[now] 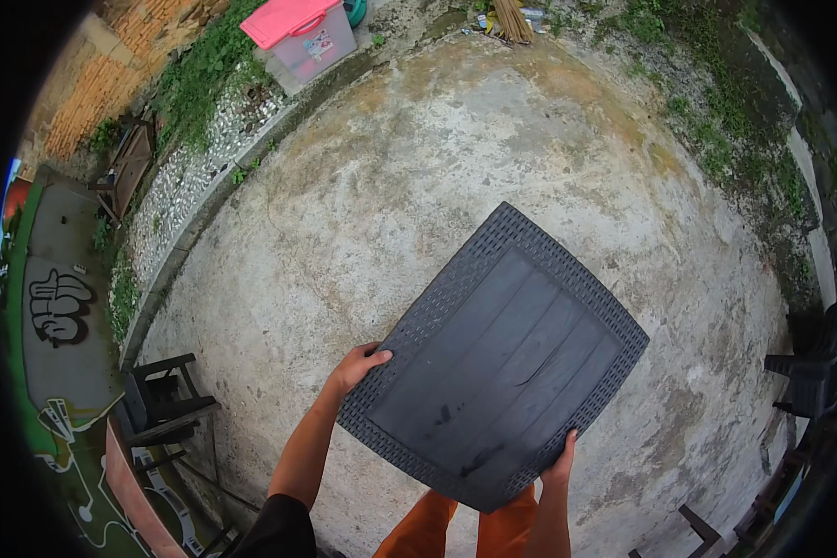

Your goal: Assembling a plastic table by attaching legs to the table top in an outdoor seating area.

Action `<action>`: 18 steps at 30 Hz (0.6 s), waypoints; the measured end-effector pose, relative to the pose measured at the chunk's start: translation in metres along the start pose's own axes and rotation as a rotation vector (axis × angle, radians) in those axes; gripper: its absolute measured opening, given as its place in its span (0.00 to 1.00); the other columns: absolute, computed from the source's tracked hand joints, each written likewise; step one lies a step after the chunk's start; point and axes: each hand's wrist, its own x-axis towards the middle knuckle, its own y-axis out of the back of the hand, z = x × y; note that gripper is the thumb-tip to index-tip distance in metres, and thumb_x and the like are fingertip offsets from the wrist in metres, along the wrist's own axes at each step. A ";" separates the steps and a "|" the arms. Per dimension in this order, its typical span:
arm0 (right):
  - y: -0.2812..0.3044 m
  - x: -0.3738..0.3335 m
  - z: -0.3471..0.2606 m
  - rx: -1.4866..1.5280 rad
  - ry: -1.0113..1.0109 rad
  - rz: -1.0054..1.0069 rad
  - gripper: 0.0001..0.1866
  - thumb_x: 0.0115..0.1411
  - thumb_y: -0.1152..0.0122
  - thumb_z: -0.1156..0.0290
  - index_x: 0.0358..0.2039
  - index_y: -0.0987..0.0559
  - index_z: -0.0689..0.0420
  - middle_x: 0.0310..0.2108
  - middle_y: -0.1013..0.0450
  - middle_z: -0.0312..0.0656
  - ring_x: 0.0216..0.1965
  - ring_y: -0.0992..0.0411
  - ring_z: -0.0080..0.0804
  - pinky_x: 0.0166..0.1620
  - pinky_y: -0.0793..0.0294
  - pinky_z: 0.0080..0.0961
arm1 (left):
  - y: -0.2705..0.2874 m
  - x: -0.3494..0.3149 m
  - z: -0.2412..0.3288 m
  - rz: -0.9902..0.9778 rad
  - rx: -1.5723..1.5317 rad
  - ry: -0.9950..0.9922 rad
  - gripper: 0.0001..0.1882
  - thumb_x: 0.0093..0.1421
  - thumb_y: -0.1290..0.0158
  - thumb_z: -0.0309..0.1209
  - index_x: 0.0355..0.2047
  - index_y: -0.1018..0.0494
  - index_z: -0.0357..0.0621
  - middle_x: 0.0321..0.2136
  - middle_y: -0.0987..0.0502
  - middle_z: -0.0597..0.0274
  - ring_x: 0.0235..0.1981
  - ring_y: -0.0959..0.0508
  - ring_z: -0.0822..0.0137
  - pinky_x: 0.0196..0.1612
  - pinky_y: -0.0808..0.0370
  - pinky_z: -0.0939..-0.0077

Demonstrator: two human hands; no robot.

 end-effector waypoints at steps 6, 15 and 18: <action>-0.102 0.026 -0.002 -0.064 -0.015 0.025 0.44 0.59 0.50 0.41 0.63 0.45 0.62 0.63 0.44 0.47 0.61 0.42 0.45 0.62 0.43 0.39 | 0.076 -0.001 0.073 0.031 -0.080 0.009 0.34 0.55 0.44 0.45 0.52 0.34 0.26 0.41 0.23 0.49 0.39 0.22 0.62 0.46 0.27 0.73; -0.306 0.060 0.020 -0.037 0.077 0.024 0.45 0.57 0.48 0.41 0.61 0.44 0.68 0.59 0.42 0.54 0.57 0.39 0.52 0.57 0.38 0.50 | 0.224 0.103 0.154 0.022 0.033 0.032 0.35 0.55 0.44 0.48 0.51 0.32 0.27 0.42 0.23 0.48 0.39 0.22 0.61 0.46 0.27 0.70; -0.328 0.077 0.041 -0.084 0.141 0.121 0.46 0.58 0.49 0.40 0.61 0.45 0.67 0.60 0.43 0.53 0.58 0.40 0.49 0.59 0.40 0.44 | 0.257 0.137 0.174 -0.052 0.030 0.082 0.38 0.53 0.44 0.51 0.52 0.32 0.30 0.42 0.24 0.46 0.41 0.22 0.59 0.47 0.27 0.70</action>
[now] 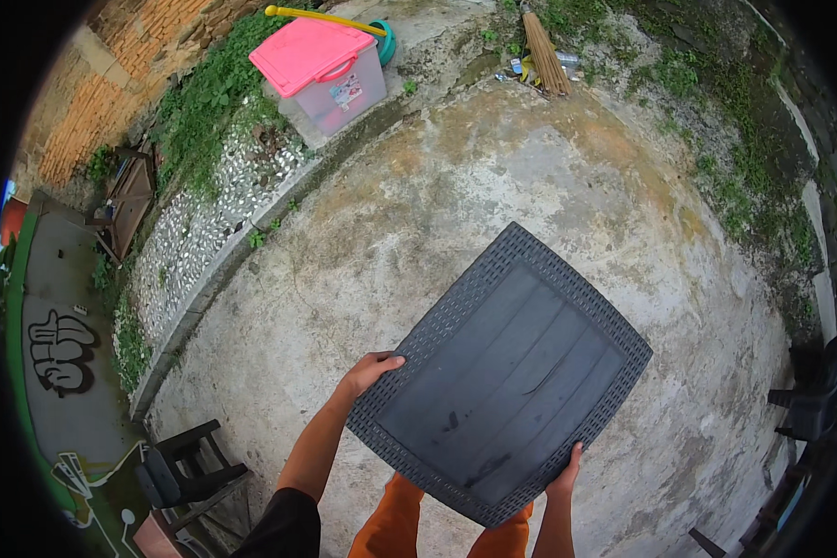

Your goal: Assembling a plastic table by attaching legs to the table top in an outdoor seating area.

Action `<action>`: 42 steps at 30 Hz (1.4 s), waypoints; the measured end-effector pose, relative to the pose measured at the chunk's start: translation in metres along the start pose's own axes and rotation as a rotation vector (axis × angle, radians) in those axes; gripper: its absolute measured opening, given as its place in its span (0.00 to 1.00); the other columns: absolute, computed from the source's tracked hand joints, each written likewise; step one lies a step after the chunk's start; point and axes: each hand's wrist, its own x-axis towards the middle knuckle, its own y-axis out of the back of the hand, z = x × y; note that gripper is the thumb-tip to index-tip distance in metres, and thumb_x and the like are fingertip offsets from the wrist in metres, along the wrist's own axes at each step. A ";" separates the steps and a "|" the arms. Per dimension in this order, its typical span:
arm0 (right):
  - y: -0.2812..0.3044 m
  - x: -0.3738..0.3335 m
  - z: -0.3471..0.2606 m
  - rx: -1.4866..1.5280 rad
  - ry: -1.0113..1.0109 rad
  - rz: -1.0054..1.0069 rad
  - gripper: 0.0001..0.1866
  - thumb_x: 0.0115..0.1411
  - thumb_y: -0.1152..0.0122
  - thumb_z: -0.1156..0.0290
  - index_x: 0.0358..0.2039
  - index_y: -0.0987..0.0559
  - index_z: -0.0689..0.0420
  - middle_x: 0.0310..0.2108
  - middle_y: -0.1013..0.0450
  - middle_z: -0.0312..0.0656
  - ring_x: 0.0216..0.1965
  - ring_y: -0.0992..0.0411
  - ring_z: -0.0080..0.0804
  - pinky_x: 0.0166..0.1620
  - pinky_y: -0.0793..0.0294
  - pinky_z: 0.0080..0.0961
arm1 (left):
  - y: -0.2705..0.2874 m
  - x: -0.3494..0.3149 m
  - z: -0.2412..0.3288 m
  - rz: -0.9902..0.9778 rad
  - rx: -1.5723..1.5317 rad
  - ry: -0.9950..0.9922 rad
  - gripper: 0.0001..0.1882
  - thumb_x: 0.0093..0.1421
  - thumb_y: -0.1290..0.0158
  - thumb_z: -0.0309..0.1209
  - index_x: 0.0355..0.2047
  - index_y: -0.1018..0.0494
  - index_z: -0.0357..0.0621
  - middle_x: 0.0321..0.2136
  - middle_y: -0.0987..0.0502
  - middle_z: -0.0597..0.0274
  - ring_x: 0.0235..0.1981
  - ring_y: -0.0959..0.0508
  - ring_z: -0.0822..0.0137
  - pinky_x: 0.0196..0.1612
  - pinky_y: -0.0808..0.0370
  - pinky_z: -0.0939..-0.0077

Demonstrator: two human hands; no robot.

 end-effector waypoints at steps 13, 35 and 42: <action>0.021 0.027 0.080 -0.222 0.036 0.282 0.50 0.58 0.56 0.34 0.65 0.50 0.65 0.66 0.52 0.47 0.64 0.50 0.44 0.64 0.51 0.34 | 0.026 0.080 -0.021 -0.175 0.131 -0.041 0.42 0.52 0.45 0.55 0.58 0.37 0.34 0.51 0.29 0.45 0.52 0.28 0.54 0.56 0.35 0.67; 0.139 -0.290 0.219 -0.812 0.096 0.236 0.57 0.48 0.34 0.67 0.66 0.67 0.55 0.55 0.36 0.61 0.48 0.31 0.61 0.51 0.31 0.41 | -0.178 -0.176 -0.159 -0.025 1.179 -0.861 0.31 0.59 0.55 0.29 0.62 0.47 0.33 0.62 0.46 0.40 0.61 0.41 0.45 0.56 0.41 0.57; 0.310 -0.512 0.317 -0.665 -0.099 0.456 0.55 0.45 0.32 0.60 0.65 0.57 0.62 0.50 0.30 0.56 0.48 0.29 0.55 0.51 0.29 0.37 | -0.336 -0.302 -0.304 -0.512 1.299 -0.828 0.31 0.55 0.50 0.33 0.58 0.41 0.32 0.60 0.42 0.38 0.57 0.35 0.44 0.57 0.37 0.58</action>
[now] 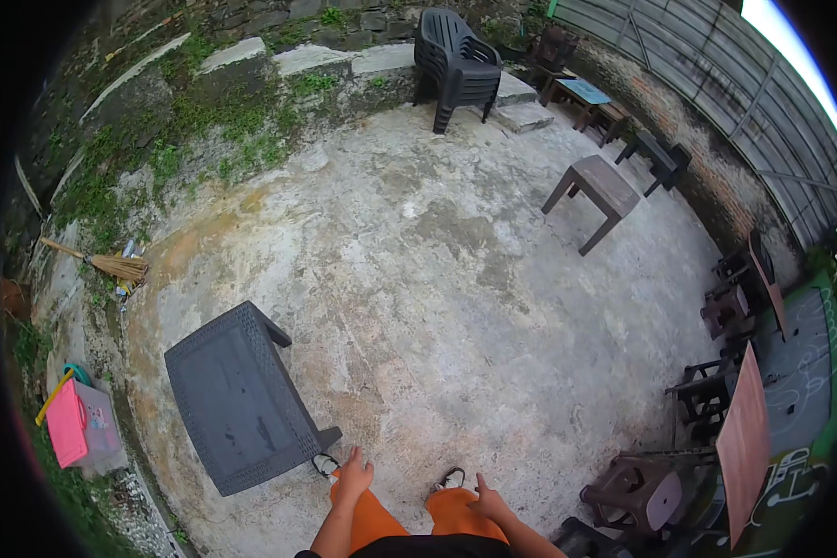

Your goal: Assembling a plastic table by attaching legs to the table top in an outdoor seating area.

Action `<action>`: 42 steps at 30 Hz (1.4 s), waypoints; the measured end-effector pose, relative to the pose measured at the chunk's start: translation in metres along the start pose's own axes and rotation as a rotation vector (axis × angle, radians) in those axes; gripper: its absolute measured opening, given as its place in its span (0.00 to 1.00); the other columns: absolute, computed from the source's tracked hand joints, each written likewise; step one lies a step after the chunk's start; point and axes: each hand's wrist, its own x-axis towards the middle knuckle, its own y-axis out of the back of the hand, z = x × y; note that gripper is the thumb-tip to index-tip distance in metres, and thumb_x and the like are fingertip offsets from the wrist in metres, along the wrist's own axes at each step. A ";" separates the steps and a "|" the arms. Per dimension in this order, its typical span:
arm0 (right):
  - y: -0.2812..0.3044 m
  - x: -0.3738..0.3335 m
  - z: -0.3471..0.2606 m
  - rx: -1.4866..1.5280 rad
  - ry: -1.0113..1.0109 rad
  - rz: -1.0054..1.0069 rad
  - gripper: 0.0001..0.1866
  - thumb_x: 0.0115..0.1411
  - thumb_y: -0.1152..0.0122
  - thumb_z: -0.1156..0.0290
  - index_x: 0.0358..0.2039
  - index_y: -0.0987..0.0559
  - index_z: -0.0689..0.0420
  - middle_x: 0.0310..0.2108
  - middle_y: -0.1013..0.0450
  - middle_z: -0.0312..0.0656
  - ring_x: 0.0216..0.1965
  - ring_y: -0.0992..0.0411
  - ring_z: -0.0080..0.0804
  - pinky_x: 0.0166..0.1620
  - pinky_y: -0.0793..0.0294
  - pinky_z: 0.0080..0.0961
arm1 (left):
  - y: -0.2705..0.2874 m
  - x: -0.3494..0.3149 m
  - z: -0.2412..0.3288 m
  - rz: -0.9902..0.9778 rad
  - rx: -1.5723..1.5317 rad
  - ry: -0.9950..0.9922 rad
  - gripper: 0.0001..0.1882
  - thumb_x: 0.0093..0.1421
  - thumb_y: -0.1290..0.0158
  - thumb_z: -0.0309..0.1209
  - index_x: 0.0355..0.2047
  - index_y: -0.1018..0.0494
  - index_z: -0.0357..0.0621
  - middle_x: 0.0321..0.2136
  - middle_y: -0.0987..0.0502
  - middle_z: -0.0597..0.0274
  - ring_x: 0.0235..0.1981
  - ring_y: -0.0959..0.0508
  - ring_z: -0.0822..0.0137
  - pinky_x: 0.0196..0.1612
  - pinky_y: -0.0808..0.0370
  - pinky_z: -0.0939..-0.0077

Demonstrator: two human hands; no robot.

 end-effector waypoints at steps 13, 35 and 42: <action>0.240 -0.019 0.256 0.814 -0.147 0.620 0.33 0.43 0.34 0.74 0.52 0.32 0.72 0.33 0.22 0.51 0.32 0.22 0.34 0.36 0.22 0.25 | -0.106 0.108 0.215 -0.370 0.307 0.035 0.27 0.51 0.51 0.42 0.50 0.27 0.43 0.54 0.32 0.46 0.53 0.30 0.49 0.57 0.34 0.66; 0.834 0.372 0.382 0.623 -0.162 0.387 0.30 0.51 0.38 0.64 0.52 0.30 0.66 0.37 0.23 0.50 0.36 0.23 0.34 0.38 0.22 0.28 | -0.429 0.591 0.778 -0.324 0.253 -0.254 0.22 0.54 0.50 0.43 0.45 0.24 0.44 0.43 0.23 0.46 0.47 0.25 0.50 0.51 0.29 0.64; 1.030 0.471 0.419 0.873 -0.129 0.331 0.27 0.55 0.41 0.65 0.52 0.31 0.68 0.37 0.24 0.49 0.35 0.23 0.33 0.36 0.23 0.26 | -0.544 0.690 0.922 -0.523 0.050 0.126 0.20 0.55 0.50 0.41 0.44 0.24 0.43 0.41 0.23 0.47 0.44 0.23 0.53 0.47 0.28 0.66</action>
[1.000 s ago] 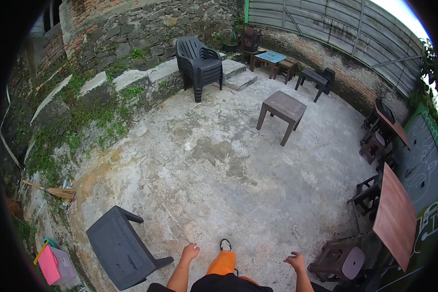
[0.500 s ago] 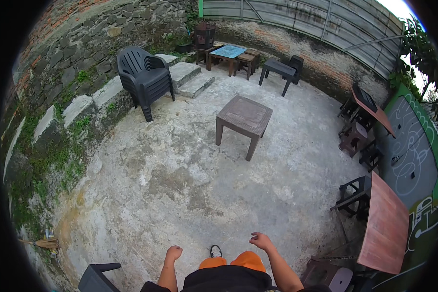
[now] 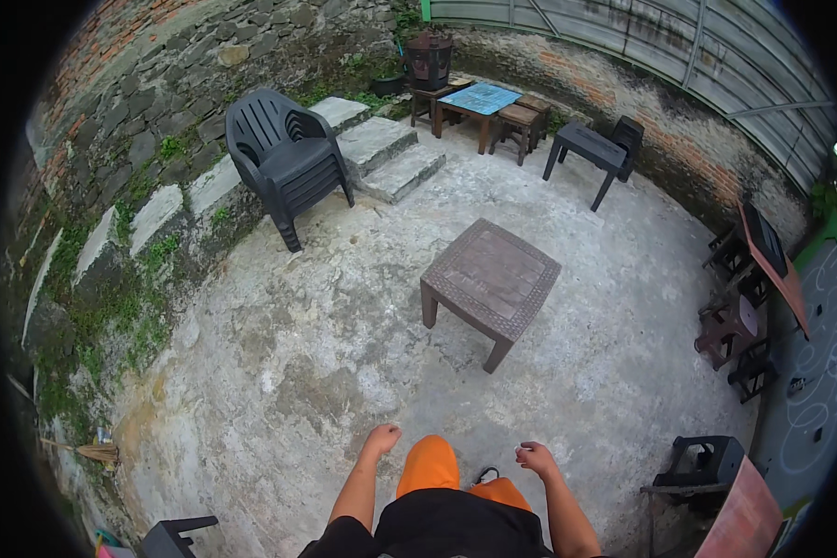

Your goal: Assembling a plastic table by attaching legs to the table top in an outdoor seating area.

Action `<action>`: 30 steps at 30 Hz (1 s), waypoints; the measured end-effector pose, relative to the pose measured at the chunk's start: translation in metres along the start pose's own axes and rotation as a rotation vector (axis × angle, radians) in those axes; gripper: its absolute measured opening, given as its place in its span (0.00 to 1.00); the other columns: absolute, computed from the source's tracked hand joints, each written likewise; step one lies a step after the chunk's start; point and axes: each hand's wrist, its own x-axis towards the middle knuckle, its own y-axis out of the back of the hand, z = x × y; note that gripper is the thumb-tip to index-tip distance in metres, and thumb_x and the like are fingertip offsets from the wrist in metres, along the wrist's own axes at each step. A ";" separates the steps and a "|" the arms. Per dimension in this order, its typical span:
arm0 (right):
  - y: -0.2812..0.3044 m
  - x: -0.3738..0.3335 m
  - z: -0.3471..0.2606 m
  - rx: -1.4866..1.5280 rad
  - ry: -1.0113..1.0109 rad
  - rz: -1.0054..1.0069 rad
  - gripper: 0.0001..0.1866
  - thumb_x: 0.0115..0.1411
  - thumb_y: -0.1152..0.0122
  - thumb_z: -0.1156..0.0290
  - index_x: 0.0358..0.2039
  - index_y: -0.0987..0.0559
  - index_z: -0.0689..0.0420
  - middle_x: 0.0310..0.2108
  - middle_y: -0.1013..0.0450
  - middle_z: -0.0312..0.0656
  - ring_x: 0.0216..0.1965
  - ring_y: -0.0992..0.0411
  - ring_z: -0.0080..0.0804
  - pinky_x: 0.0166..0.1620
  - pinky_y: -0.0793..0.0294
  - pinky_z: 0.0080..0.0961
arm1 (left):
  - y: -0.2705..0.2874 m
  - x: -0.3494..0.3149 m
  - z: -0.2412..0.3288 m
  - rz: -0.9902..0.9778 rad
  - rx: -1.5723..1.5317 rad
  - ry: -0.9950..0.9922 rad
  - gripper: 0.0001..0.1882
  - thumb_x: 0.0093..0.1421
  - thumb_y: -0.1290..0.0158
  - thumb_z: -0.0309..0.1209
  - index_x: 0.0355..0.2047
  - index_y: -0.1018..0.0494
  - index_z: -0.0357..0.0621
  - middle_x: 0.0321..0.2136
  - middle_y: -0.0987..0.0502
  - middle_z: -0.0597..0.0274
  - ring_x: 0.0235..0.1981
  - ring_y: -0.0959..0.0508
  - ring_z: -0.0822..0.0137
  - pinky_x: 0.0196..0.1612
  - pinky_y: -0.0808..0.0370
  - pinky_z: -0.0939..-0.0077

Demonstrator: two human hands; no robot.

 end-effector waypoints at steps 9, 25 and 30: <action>0.086 0.259 -0.126 -0.198 -0.117 0.039 0.29 0.57 0.41 0.63 0.54 0.33 0.69 0.38 0.25 0.49 0.35 0.24 0.33 0.37 0.24 0.27 | -0.049 0.288 0.136 0.125 -0.562 -0.091 0.20 0.55 0.44 0.39 0.42 0.27 0.36 0.34 0.21 0.55 0.24 0.22 0.68 0.30 0.25 0.72; 0.245 0.733 -0.345 -0.919 0.416 0.133 0.32 0.60 0.44 0.57 0.58 0.37 0.66 0.53 0.34 0.59 0.49 0.29 0.46 0.51 0.31 0.34 | -0.170 0.468 0.254 0.173 -1.231 0.043 0.59 0.46 0.36 0.51 0.65 0.59 0.33 0.60 0.42 0.42 0.61 0.40 0.52 0.59 0.38 0.61; 0.247 0.861 -0.366 -0.245 0.012 -0.344 0.38 0.64 0.64 0.41 0.62 0.41 0.61 0.61 0.41 0.48 0.60 0.40 0.46 0.58 0.38 0.36 | -0.213 0.482 0.268 0.460 -1.271 0.163 0.57 0.45 0.35 0.52 0.63 0.53 0.30 0.58 0.39 0.43 0.59 0.36 0.55 0.60 0.39 0.67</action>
